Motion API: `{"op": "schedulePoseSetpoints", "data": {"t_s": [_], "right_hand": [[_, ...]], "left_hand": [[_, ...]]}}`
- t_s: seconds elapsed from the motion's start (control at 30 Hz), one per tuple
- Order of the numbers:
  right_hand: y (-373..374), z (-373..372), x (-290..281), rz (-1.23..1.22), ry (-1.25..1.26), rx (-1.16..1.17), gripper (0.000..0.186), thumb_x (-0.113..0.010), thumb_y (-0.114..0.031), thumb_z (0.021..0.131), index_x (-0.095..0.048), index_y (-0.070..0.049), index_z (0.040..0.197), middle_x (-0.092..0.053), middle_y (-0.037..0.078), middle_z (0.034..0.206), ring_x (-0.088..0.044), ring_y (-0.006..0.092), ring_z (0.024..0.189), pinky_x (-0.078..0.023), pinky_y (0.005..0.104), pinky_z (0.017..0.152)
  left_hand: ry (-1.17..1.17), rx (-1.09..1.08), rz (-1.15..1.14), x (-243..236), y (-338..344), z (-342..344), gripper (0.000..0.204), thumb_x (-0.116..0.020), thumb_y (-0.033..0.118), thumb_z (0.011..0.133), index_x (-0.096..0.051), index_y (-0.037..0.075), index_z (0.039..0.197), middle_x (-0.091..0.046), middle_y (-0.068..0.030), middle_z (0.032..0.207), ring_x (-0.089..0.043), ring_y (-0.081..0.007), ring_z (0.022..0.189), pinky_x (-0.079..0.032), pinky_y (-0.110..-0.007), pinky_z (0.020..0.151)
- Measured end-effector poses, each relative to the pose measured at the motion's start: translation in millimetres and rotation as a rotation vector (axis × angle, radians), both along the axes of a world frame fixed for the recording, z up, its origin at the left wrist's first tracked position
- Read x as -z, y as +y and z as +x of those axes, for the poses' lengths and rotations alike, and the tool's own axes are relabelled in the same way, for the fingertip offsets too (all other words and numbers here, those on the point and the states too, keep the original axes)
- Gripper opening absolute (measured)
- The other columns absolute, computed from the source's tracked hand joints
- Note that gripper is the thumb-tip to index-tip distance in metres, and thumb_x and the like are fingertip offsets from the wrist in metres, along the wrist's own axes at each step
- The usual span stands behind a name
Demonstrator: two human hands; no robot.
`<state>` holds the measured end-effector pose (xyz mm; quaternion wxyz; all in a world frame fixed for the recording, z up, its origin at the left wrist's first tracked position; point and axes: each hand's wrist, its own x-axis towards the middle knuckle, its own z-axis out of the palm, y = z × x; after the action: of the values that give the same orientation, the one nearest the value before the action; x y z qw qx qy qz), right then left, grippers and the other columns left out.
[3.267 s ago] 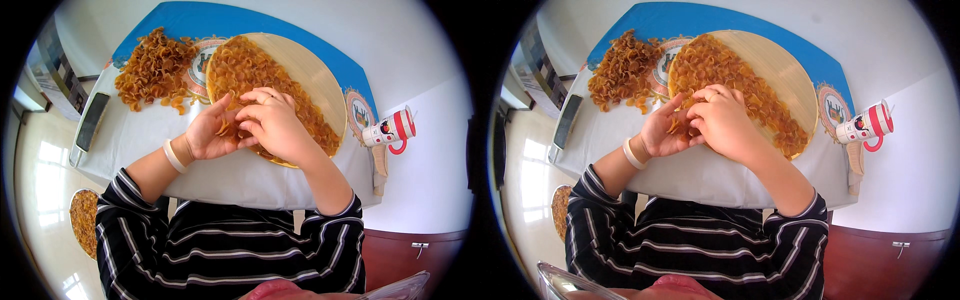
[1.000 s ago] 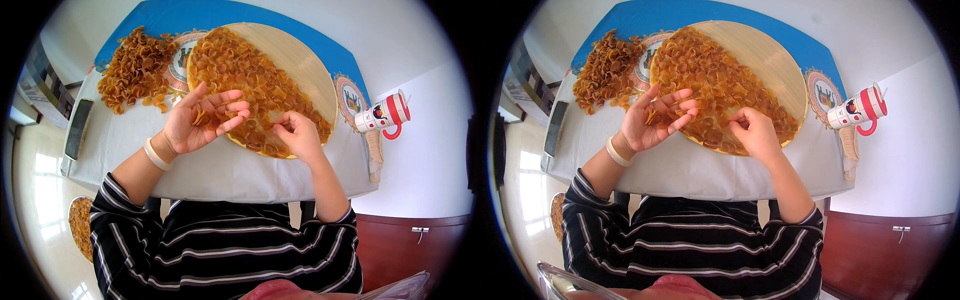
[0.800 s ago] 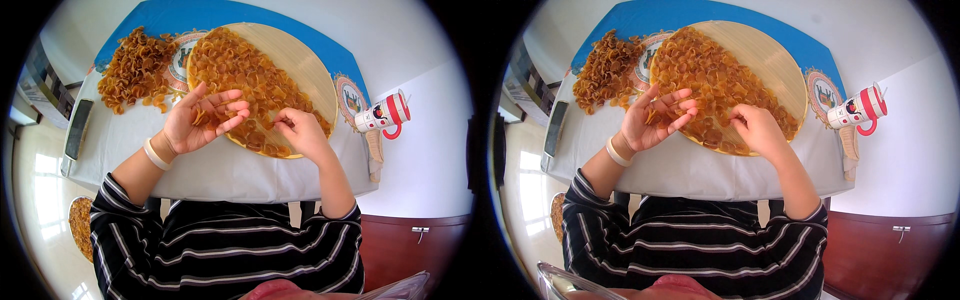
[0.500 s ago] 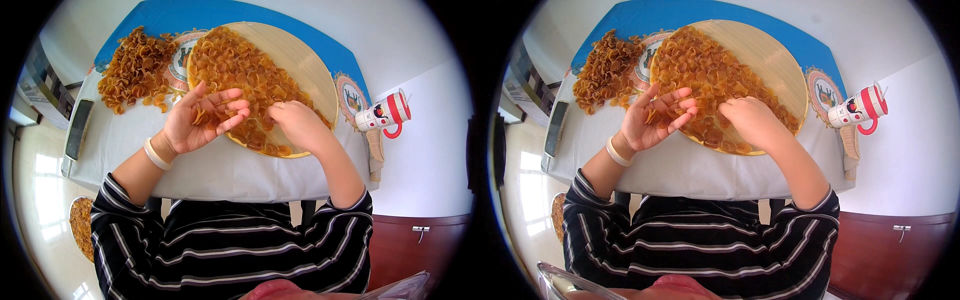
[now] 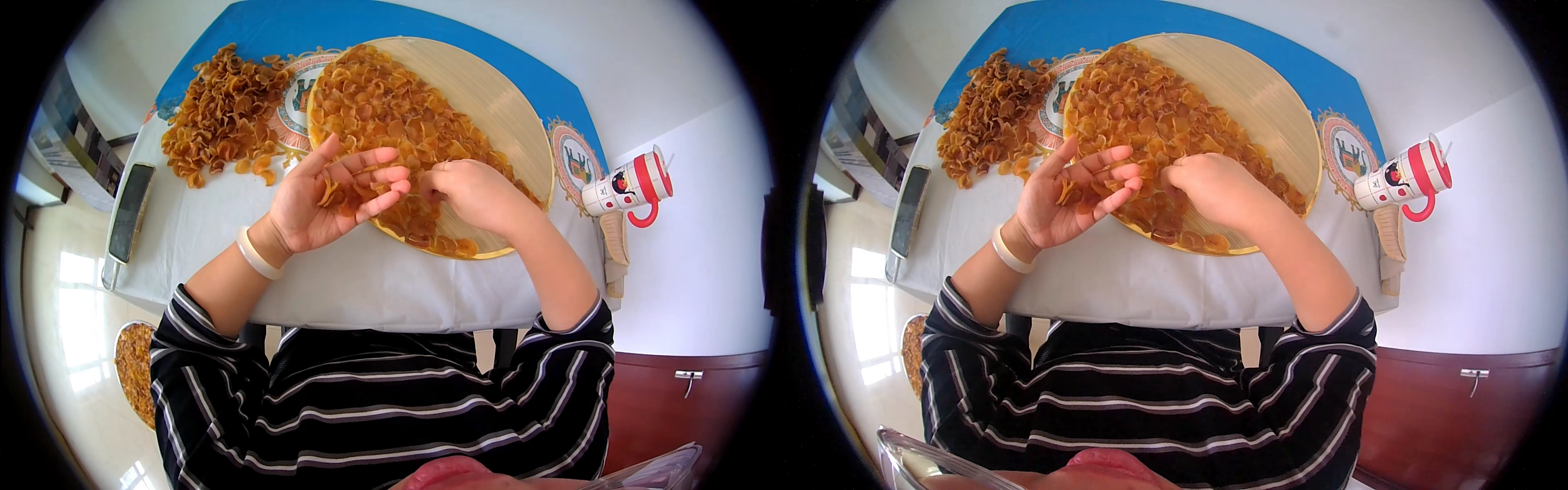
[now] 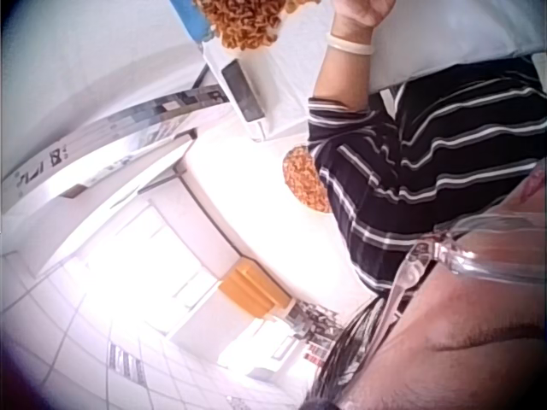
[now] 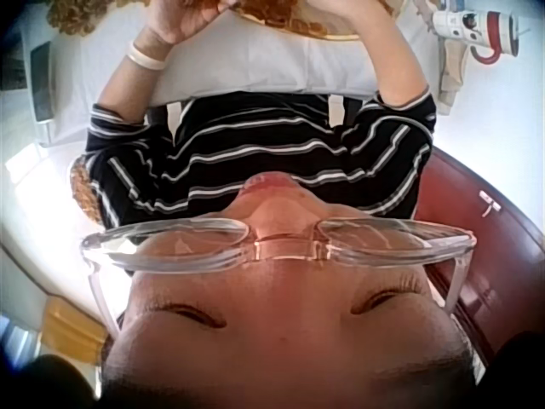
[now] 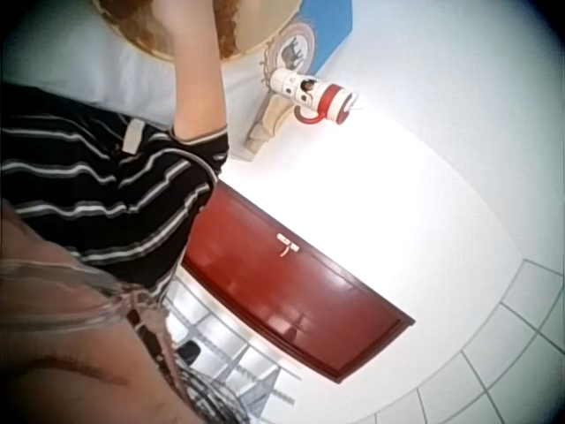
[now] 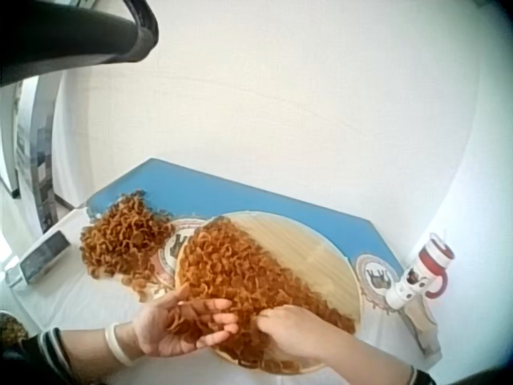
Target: The person sits at a table and sorts dried fruit slices by hand. They pick up individual pieces from a large pile, inspect them, and place them onto a round tray. The person continues this repetitive sorting process throughout the clip.
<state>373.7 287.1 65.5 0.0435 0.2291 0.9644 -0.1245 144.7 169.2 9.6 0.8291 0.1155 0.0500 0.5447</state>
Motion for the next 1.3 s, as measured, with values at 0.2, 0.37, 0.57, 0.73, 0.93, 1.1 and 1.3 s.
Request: {"op": "schedulePoseSetpoints", "data": {"t_s": [0.2, 0.37, 0.57, 0.73, 0.93, 1.1, 1.3], "right_hand": [[-3, 3, 0, -0.102, 0.110, 0.074, 0.013, -0.062, -0.006, 0.088, -0.069, -0.005, 0.099, -0.069, 0.012, 0.095, -0.066, 0.0311, 0.094, -0.052, 0.0393, 0.082], [-5, 18, -3, -0.047, 0.118, 0.055, 0.014, -0.068, -0.010, 0.087, -0.071, -0.006, 0.100, -0.066, 0.009, 0.098, -0.064, 0.0294, 0.095, -0.052, 0.0382, 0.082], [-11, 35, 17, -0.015, 0.152, 0.052, 0.019, -0.071, -0.017, 0.085, -0.075, -0.010, 0.103, -0.064, 0.008, 0.100, -0.064, 0.0300, 0.097, -0.052, 0.0421, 0.083], [-11, 41, 28, -0.017, 0.212, 0.059, 0.017, -0.072, -0.019, 0.085, -0.076, -0.010, 0.098, -0.065, 0.008, 0.096, -0.065, 0.0293, 0.094, -0.053, 0.0409, 0.080], [-15, 42, 33, -0.037, 0.281, 0.114, 0.013, -0.072, -0.019, 0.085, -0.076, -0.009, 0.092, -0.065, 0.007, 0.091, -0.066, 0.0285, 0.089, -0.053, 0.0400, 0.077], [-14, 41, 38, -0.032, 0.325, 0.136, 0.014, -0.072, -0.021, 0.086, -0.076, -0.008, 0.091, -0.065, 0.008, 0.091, -0.065, 0.0286, 0.088, -0.053, 0.0395, 0.076], [-16, 34, 35, -0.012, 0.317, 0.157, 0.015, -0.071, -0.021, 0.087, -0.074, -0.006, 0.089, -0.064, 0.009, 0.091, -0.065, 0.0298, 0.087, -0.053, 0.0406, 0.075]], "left_hand": [[0.006, -0.001, 0.002, 1, 1, 0, 0.066, -0.030, 0.049, 0.108, -0.044, -0.006, 0.142, -0.056, -0.0262, 0.134, -0.052, -0.0386, 0.130, -0.042, -0.041, 0.115], [0.000, -0.004, 0.015, 2, 0, 0, 0.066, -0.030, 0.049, 0.108, -0.045, -0.006, 0.142, -0.056, -0.0259, 0.134, -0.052, -0.0387, 0.131, -0.042, -0.041, 0.116], [0.010, -0.005, 0.001, 1, 1, 0, 0.066, -0.031, 0.048, 0.108, -0.045, -0.006, 0.142, -0.057, -0.0259, 0.134, -0.052, -0.0387, 0.131, -0.042, -0.041, 0.116], [0.015, -0.017, -0.001, 2, 1, 0, 0.065, -0.031, 0.048, 0.108, -0.045, -0.006, 0.142, -0.057, -0.0260, 0.133, -0.052, -0.0385, 0.130, -0.042, -0.041, 0.116], [0.037, -0.033, -0.030, 0, 0, 1, 0.065, -0.032, 0.048, 0.108, -0.045, -0.006, 0.142, -0.057, -0.0260, 0.132, -0.053, -0.0383, 0.130, -0.043, -0.041, 0.115], [0.045, -0.029, -0.015, 1, 1, 0, 0.066, -0.032, 0.048, 0.108, -0.045, -0.006, 0.142, -0.057, -0.0257, 0.133, -0.053, -0.0379, 0.130, -0.043, -0.041, 0.115], [0.046, -0.025, -0.001, 2, 0, 1, 0.066, -0.032, 0.049, 0.108, -0.046, -0.005, 0.142, -0.058, -0.0251, 0.132, -0.053, -0.0371, 0.129, -0.043, -0.041, 0.115]]}}
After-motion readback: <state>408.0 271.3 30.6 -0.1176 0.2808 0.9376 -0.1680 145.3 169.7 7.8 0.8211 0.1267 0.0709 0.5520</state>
